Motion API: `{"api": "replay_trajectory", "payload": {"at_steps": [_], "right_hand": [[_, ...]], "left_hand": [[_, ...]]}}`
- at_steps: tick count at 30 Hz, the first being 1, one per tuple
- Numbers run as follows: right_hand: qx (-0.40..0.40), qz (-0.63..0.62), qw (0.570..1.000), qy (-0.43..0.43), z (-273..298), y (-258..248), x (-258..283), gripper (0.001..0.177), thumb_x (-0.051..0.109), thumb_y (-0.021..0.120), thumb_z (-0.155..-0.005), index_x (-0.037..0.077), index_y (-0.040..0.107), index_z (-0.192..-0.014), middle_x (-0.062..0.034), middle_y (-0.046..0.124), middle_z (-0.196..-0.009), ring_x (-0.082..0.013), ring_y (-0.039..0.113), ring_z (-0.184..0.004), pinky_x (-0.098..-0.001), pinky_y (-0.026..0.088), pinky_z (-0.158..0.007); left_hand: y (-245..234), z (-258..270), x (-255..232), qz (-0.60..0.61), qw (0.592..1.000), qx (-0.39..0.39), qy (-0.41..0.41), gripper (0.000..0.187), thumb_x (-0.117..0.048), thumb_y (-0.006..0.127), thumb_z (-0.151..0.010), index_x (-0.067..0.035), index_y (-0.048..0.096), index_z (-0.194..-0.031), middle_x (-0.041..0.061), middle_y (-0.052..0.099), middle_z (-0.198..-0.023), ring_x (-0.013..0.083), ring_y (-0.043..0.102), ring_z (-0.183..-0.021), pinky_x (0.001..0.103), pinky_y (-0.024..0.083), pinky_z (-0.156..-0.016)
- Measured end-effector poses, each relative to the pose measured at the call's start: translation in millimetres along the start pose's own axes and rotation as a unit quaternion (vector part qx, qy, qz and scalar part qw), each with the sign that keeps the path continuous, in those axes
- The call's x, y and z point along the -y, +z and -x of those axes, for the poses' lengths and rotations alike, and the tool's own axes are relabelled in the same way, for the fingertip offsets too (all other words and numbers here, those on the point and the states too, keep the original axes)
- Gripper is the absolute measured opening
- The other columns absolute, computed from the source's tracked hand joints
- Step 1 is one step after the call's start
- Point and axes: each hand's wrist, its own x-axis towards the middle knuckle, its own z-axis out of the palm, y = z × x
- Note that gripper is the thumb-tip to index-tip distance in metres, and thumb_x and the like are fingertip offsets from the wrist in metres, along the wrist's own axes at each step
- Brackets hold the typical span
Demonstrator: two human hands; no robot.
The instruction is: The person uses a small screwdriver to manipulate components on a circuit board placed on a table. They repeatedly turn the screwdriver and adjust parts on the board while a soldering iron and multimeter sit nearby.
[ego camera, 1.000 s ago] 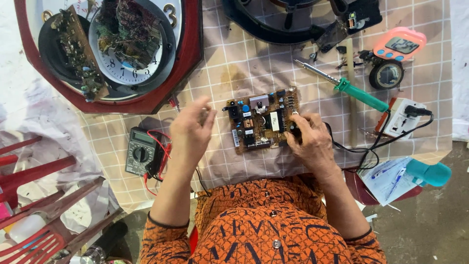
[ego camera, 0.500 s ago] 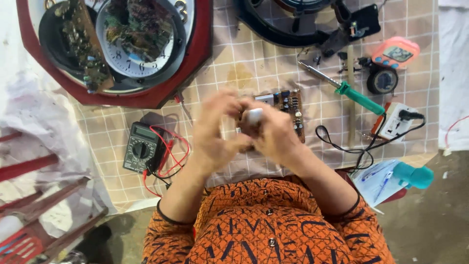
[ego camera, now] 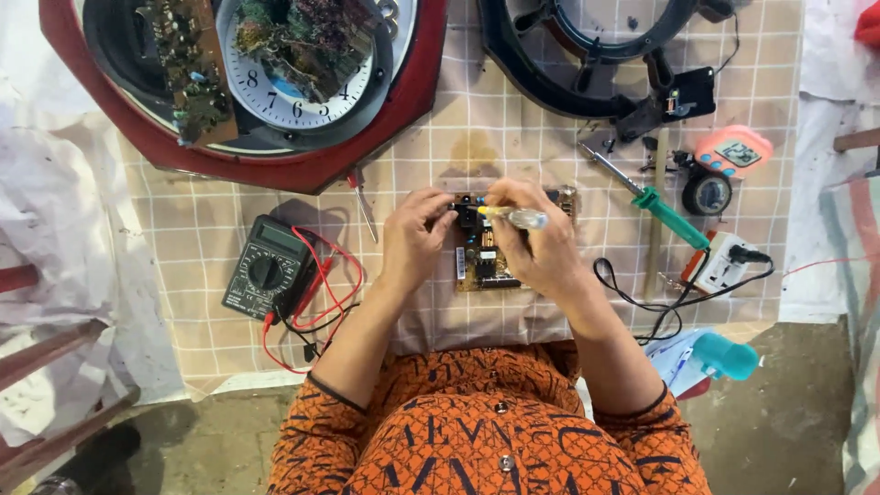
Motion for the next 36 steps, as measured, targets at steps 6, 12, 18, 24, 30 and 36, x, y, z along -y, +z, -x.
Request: {"api": "replay_trajectory", "payload": {"at_steps": [6, 12, 18, 24, 30, 36], "right_hand": [[0.021, 0.042, 0.999, -0.016, -11, 3, 17, 0.021, 0.006, 0.046, -0.082, -0.001, 0.05, -0.102, -0.0145, 0.056, -0.084, -0.0254, 0.058, -0.074, -0.0334, 0.052, -0.056], [0.034, 0.05, 0.998, -0.004, -9, 13, 0, 0.02, 0.005, 0.048, -0.082, -0.001, 0.05, -0.101, -0.0141, 0.055, -0.084, -0.0261, 0.059, -0.072, -0.0347, 0.052, -0.053], [0.05, 0.051, 0.997, -0.008, -25, 9, 23, 0.018, 0.003, 0.048, -0.082, -0.004, 0.052, -0.098, -0.0164, 0.056, -0.081, -0.0282, 0.059, -0.073, -0.0354, 0.053, -0.053], [0.041, 0.086, 0.995, -0.008, -23, 12, 20, 0.021, 0.009, 0.052, -0.082, 0.001, 0.052, -0.101, -0.013, 0.057, -0.086, -0.0307, 0.061, -0.076, -0.0367, 0.052, -0.058], [0.042, 0.092, 0.995, -0.021, -24, 13, 20, 0.021, 0.009, 0.053, -0.082, 0.0, 0.053, -0.101, -0.0131, 0.057, -0.084, -0.0297, 0.06, -0.075, -0.0365, 0.051, -0.059], [0.066, 0.091, 0.994, -0.001, -25, 12, 24, 0.02, 0.007, 0.051, -0.082, 0.0, 0.055, -0.101, -0.017, 0.058, -0.086, -0.0299, 0.061, -0.073, -0.0383, 0.053, -0.059]], "left_hand": [[6, 3, 5, -0.013, 1.0, -0.012, 0.017, 0.011, -0.009, 0.066, -0.076, -0.01, 0.065, -0.087, 0.008, 0.061, -0.086, 0.0248, 0.062, -0.081, 0.03, 0.05, -0.067], [6, 3, 6, -0.016, 1.0, -0.011, 0.004, 0.012, -0.006, 0.066, -0.074, -0.01, 0.065, -0.085, 0.006, 0.061, -0.084, 0.0219, 0.063, -0.077, 0.028, 0.05, -0.067], [6, 3, 11, -0.016, 1.0, -0.01, -0.014, 0.015, -0.005, 0.067, -0.072, -0.011, 0.065, -0.086, 0.005, 0.062, -0.085, 0.0215, 0.062, -0.077, 0.029, 0.05, -0.066], [7, 4, 18, -0.03, 1.0, -0.001, -0.005, 0.017, -0.006, 0.067, -0.07, -0.01, 0.064, -0.086, 0.006, 0.061, -0.086, 0.0239, 0.062, -0.081, 0.031, 0.05, -0.069], [8, 3, 18, -0.05, 0.999, -0.005, 0.01, 0.013, -0.007, 0.067, -0.071, -0.011, 0.064, -0.083, 0.005, 0.06, -0.084, 0.023, 0.061, -0.082, 0.03, 0.049, -0.07], [10, 5, 22, -0.044, 0.999, -0.011, 0.018, 0.012, -0.008, 0.066, -0.071, -0.013, 0.064, -0.082, 0.005, 0.06, -0.083, 0.0236, 0.062, -0.08, 0.03, 0.049, -0.069]]}}
